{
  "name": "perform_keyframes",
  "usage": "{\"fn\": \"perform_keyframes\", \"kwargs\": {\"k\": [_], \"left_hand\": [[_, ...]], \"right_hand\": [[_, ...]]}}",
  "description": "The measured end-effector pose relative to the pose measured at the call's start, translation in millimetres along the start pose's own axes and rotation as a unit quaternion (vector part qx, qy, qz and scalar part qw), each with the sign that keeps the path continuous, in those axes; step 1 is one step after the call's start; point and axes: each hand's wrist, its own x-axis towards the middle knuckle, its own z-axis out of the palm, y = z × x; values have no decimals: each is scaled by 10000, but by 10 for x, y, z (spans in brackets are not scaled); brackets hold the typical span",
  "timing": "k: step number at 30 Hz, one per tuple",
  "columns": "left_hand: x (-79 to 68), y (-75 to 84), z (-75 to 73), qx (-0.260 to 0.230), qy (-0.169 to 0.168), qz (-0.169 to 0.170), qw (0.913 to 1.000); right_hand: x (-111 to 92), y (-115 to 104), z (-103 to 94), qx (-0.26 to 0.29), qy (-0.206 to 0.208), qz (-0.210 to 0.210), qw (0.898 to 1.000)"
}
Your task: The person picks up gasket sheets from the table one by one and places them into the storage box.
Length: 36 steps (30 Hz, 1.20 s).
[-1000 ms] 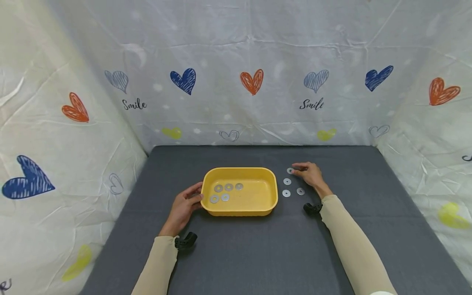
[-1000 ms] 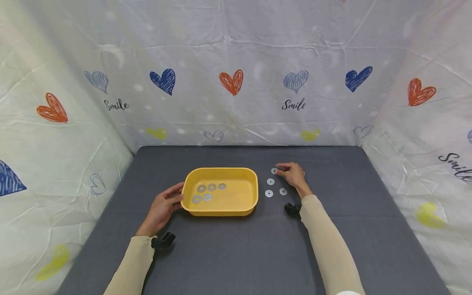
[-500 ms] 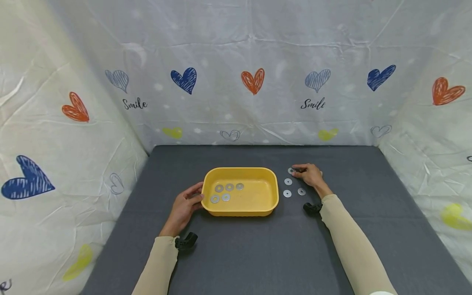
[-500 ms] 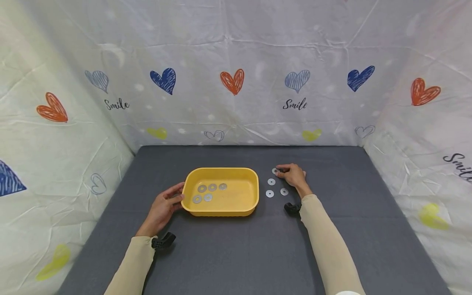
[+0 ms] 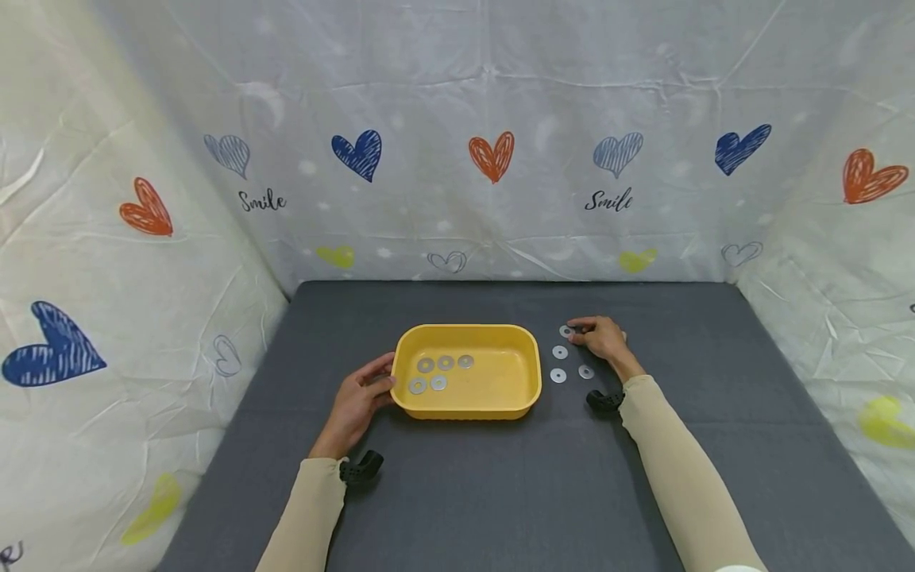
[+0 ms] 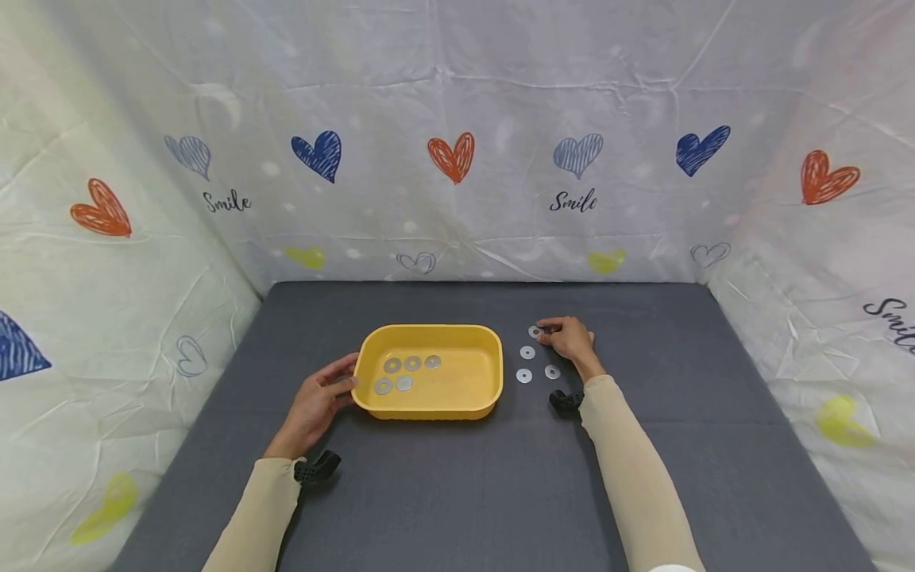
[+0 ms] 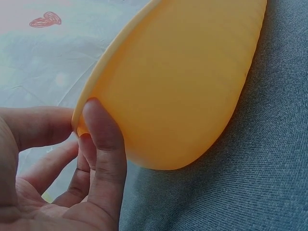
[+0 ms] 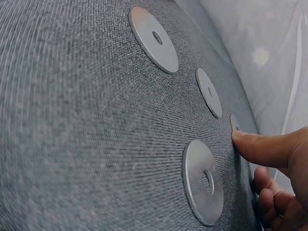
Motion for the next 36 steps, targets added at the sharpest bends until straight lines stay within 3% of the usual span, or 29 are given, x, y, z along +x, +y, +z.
{"fn": "perform_keyframes", "kwargs": {"k": [9, 19, 30, 36], "left_hand": [[2, -1, 8, 15, -5, -21, 10000], [3, 30, 4, 10, -90, 7, 10000], [2, 28, -5, 24, -92, 2, 10000], [-2, 16, -4, 54, -54, 0, 10000]], "right_hand": [[-29, 0, -17, 256, 145, 27, 9996], [-50, 22, -20, 844, 604, -28, 9946], [-172, 54, -31, 914, 652, -10, 9937], [-303, 45, -77, 871, 779, -225, 9929]]}}
